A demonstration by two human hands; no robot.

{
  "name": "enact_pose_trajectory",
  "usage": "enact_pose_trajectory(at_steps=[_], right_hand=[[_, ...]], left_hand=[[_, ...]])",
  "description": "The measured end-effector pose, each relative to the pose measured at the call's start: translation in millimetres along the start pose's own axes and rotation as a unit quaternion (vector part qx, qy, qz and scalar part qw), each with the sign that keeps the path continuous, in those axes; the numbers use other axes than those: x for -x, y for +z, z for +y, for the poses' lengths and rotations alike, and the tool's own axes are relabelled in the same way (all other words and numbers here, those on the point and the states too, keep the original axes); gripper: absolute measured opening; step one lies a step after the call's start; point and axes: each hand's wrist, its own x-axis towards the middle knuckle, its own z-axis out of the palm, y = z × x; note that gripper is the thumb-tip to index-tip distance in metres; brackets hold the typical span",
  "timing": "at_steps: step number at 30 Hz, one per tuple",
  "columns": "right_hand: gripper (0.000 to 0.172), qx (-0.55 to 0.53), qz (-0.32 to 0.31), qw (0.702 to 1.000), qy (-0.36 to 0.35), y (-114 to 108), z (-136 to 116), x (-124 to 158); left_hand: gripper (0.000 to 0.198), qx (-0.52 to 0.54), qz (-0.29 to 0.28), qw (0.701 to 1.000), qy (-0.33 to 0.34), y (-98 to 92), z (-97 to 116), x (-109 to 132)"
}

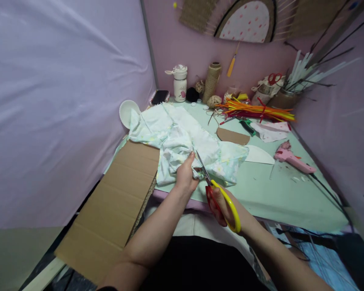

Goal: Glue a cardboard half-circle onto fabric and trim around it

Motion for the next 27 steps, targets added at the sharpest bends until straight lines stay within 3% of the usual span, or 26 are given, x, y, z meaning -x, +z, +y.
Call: enact_pose_trajectory(at_steps=[10,22,27], right_hand=[[0.071,0.011,-0.054,0.998,-0.031,-0.7,-11.5,-0.4],[0.069,-0.033,0.013,0.999,0.004,10.8,1.9,-1.4],[0.070,0.009,0.046,0.998,-0.031,7.0,0.8,-2.8]], left_hand=[[0.010,-0.005,0.021,1.000,0.000,-0.9,2.1,1.0],[0.016,-0.020,0.028,0.999,-0.010,-0.6,1.4,2.5],[0.023,-0.045,-0.023,0.998,-0.029,-8.6,1.4,3.6]])
